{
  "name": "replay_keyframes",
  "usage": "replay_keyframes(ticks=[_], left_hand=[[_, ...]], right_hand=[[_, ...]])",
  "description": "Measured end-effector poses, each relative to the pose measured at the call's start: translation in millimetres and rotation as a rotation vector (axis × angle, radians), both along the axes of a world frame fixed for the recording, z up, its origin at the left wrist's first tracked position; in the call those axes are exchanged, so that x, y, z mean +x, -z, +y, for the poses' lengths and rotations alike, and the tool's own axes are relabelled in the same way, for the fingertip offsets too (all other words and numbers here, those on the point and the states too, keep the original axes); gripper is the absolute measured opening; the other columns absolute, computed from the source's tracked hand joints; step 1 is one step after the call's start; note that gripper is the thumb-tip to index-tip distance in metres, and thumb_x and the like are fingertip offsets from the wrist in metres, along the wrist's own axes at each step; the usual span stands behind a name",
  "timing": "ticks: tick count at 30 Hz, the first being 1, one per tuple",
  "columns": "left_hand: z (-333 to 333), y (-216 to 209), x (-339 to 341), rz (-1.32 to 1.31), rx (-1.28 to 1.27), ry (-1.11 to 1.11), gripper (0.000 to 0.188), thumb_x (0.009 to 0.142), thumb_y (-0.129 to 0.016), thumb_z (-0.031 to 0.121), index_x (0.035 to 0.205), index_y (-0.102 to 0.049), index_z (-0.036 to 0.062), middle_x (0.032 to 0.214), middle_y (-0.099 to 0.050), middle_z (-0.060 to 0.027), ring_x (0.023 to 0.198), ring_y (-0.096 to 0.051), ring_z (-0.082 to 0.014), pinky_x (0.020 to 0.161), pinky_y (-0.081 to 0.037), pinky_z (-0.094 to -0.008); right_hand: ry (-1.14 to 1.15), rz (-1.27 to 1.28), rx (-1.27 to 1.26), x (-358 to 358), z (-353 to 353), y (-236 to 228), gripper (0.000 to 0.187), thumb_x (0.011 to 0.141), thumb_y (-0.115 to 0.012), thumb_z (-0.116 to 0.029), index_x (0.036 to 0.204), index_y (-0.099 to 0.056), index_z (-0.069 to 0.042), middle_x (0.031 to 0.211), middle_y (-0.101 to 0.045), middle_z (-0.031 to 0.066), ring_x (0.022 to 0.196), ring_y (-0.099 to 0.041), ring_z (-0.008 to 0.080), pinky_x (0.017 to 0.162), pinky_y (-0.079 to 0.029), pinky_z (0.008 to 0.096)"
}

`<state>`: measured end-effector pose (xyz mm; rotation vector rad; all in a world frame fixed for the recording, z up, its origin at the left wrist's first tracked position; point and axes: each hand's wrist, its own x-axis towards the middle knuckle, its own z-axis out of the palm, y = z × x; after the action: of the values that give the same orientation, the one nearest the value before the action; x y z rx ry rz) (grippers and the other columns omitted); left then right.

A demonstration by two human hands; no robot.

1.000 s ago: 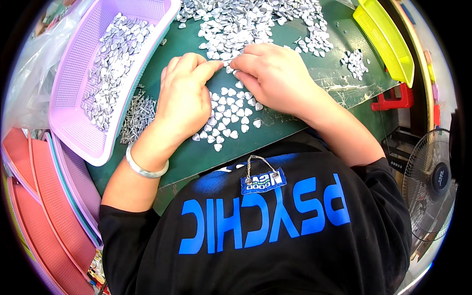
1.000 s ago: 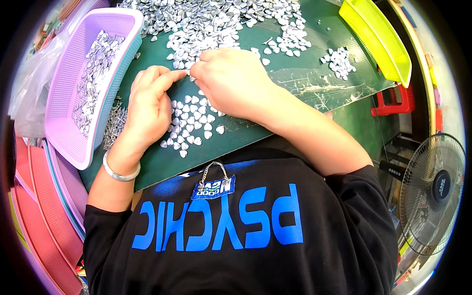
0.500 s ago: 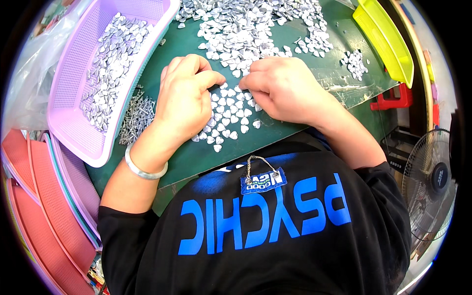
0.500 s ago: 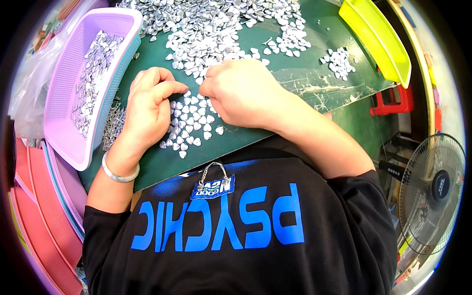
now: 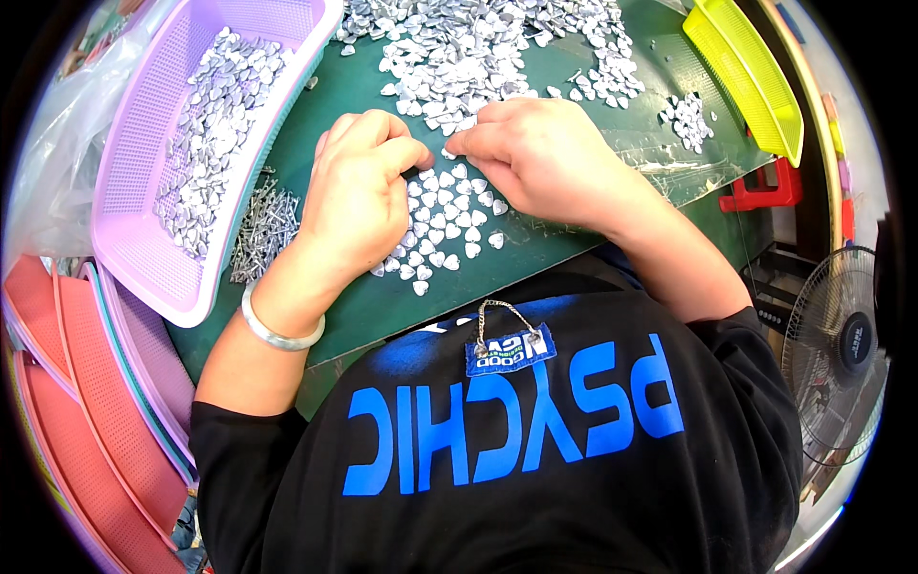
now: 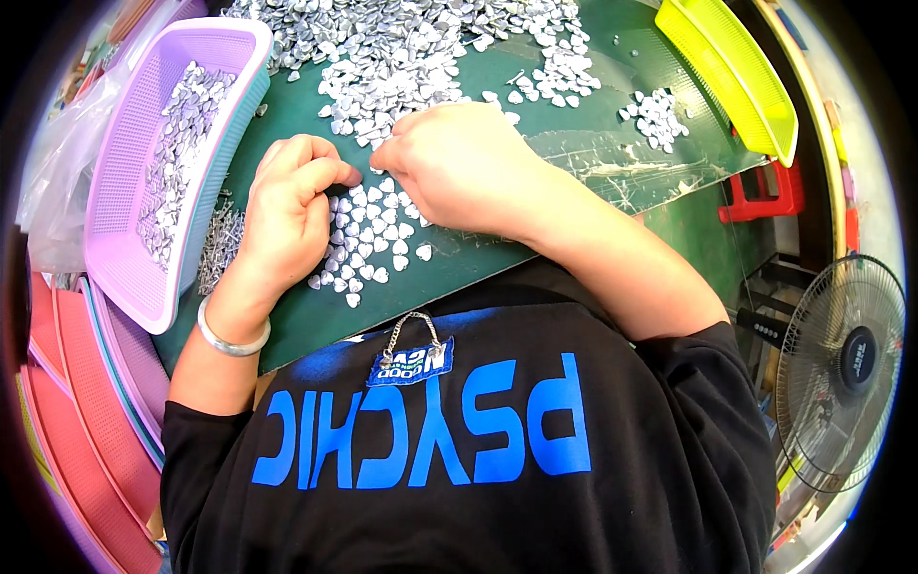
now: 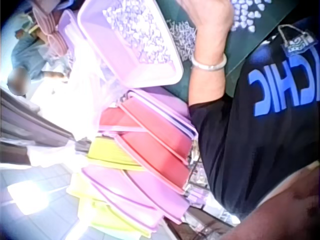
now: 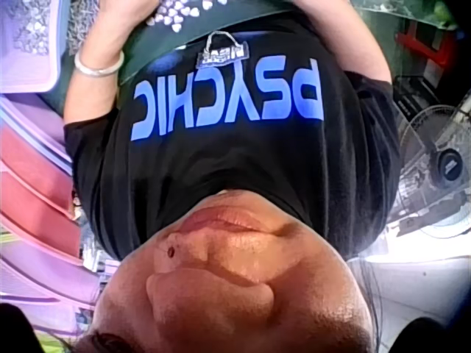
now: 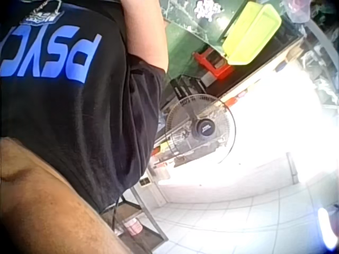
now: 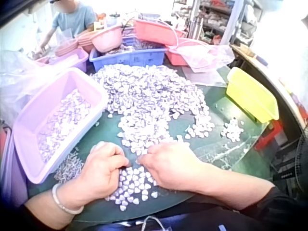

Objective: The person sits at a green table and uses both hands to pick up small silver heart-shaped pieces and thin metal pins. They repeatedly insert the pins into the hearts and place the assembled items into a purple basket on the left side of the table.

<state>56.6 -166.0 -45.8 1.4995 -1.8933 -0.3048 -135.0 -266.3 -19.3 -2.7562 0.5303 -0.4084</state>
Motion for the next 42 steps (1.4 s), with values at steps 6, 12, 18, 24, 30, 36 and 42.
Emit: replay_keyframes(ticks=[6,12,18,24,30,36,42], left_hand=[[0.5,-3.6,-4.5,-0.025,0.002,0.03,0.041,0.069,-0.046,-0.013,0.097,-0.071,0.0042,0.091,-0.059,-0.0106,0.09,-0.055,-0.0292,0.083,-0.044,-0.0368],[-0.4,-3.8,-4.0,-0.065,-0.012,0.051,0.039,0.068,-0.048,-0.013,0.093,-0.072,0.0051,0.091,-0.059,-0.0099,0.09,-0.055,-0.0293,0.083,-0.045,-0.037],[0.6,-3.5,-3.2,-0.043,-0.017,0.038,0.036,0.066,-0.048,-0.014,0.088,-0.071,0.0047,0.09,-0.059,-0.0096,0.09,-0.055,-0.0295,0.083,-0.045,-0.037],[-0.1,-2.9,-5.3,-0.035,-0.025,0.046,0.035,0.067,-0.049,-0.013,0.088,-0.071,0.0042,0.091,-0.06,-0.0096,0.09,-0.055,-0.0296,0.083,-0.045,-0.0372],[0.0,-4.4,-3.1,-0.067,-0.024,0.067,0.037,0.067,-0.05,-0.013,0.092,-0.072,0.0045,0.091,-0.06,-0.0103,0.09,-0.056,-0.0302,0.082,-0.045,-0.0373],[1.7,-6.5,-9.0,-0.089,-0.001,0.112,0.038,0.069,-0.053,-0.011,0.095,-0.073,0.0073,0.096,-0.059,-0.01,0.094,-0.055,-0.0301,0.085,-0.044,-0.0378],[1.8,-6.0,-5.9,-0.109,-0.015,0.133,0.037,0.07,-0.055,-0.008,0.098,-0.073,0.0088,0.099,-0.059,-0.0086,0.097,-0.055,-0.0293,0.086,-0.043,-0.0388]], right_hand=[[0.08,-0.09,0.04,-10.7,-2.7,-4.3,0.01,0.081,-0.063,-0.013,0.088,-0.069,-0.01,0.082,-0.067,0.0079,0.081,-0.066,0.0311,0.069,-0.052,0.0422],[0.055,-0.019,0.068,-22.4,0.4,-0.2,0.009,0.081,-0.064,-0.013,0.088,-0.068,-0.009,0.083,-0.067,0.0076,0.081,-0.065,0.0312,0.069,-0.052,0.0422],[0.078,-0.031,0.029,-23.8,3.5,3.7,0.008,0.081,-0.064,-0.014,0.087,-0.068,-0.01,0.083,-0.067,0.0073,0.081,-0.066,0.0301,0.068,-0.053,0.0411],[0.079,0.029,0.023,-19.2,9.7,3.1,0.006,0.082,-0.064,-0.015,0.084,-0.066,-0.01,0.08,-0.066,0.007,0.08,-0.066,0.0299,0.067,-0.053,0.0416],[0.099,-0.086,0.027,-21.0,7.1,4.7,0.009,0.082,-0.063,-0.014,0.088,-0.068,-0.009,0.082,-0.067,0.0075,0.08,-0.066,0.03,0.067,-0.053,0.0414],[0.118,-0.021,0.023,-19.0,6.7,5.3,0.015,0.082,-0.061,-0.013,0.094,-0.069,-0.009,0.086,-0.069,0.0083,0.082,-0.067,0.0301,0.067,-0.053,0.0415],[0.072,0.001,0.038,-17.1,8.0,6.4,0.016,0.083,-0.06,-0.013,0.095,-0.07,-0.011,0.083,-0.069,0.0081,0.081,-0.067,0.0301,0.067,-0.053,0.0421]])
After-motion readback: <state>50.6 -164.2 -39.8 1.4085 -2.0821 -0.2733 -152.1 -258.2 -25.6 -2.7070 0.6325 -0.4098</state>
